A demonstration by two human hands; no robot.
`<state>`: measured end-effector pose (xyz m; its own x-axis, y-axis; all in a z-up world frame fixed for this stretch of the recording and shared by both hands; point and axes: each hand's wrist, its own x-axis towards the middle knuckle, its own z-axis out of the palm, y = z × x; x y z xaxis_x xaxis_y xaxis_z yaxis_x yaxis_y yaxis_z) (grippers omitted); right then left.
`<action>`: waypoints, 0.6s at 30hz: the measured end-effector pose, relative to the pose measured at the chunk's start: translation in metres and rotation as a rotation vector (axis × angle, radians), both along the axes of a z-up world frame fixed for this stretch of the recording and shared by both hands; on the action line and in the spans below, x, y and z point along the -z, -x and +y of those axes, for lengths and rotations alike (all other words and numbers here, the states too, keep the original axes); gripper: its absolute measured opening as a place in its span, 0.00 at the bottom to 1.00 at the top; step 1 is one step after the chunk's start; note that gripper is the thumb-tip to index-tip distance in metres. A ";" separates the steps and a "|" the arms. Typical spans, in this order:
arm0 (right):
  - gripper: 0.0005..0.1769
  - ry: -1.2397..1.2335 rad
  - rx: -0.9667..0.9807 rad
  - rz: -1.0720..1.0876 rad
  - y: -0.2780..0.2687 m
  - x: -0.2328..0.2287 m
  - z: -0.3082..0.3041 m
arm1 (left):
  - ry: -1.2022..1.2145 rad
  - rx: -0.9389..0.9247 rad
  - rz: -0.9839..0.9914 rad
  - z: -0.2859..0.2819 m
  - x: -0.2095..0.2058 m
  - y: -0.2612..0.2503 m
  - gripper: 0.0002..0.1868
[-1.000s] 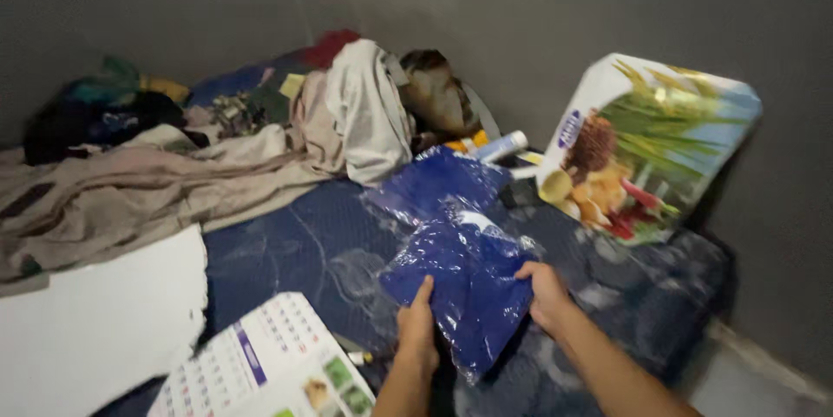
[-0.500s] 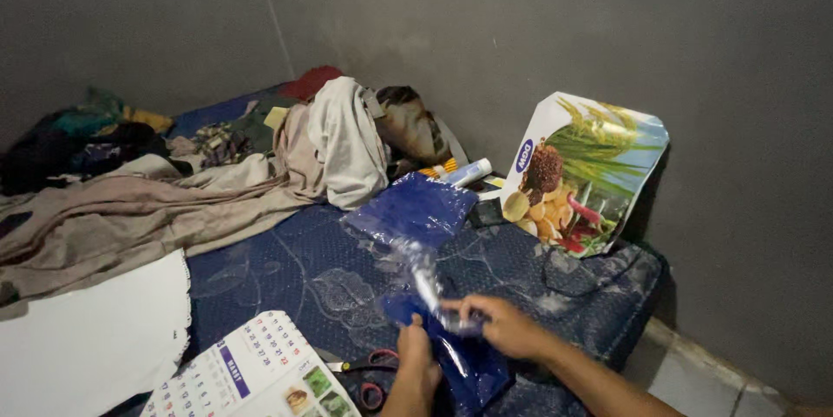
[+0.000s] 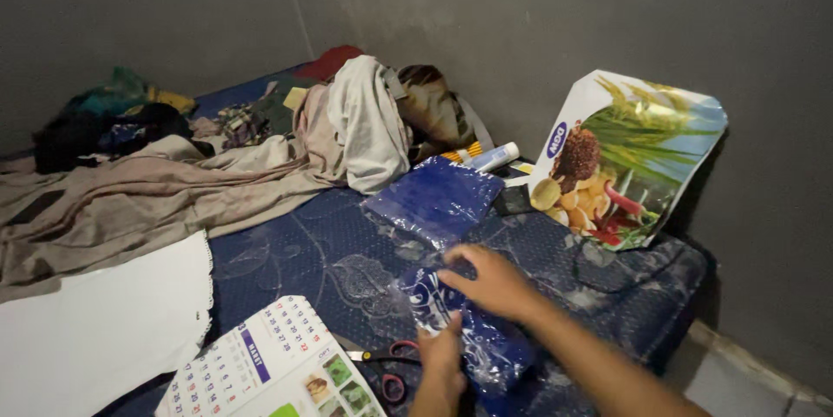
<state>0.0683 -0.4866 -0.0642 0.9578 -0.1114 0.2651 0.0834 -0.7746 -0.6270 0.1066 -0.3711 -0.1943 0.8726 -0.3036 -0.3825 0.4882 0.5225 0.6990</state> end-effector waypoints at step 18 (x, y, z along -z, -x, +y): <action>0.51 -0.485 0.128 0.267 -0.037 0.072 -0.015 | 0.066 0.059 -0.037 0.012 -0.029 0.007 0.33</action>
<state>0.1057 -0.5020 -0.1362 0.9553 -0.2799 -0.0951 -0.2028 -0.3865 -0.8997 0.1000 -0.3588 -0.1657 0.8659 -0.3781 -0.3276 0.4936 0.5392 0.6824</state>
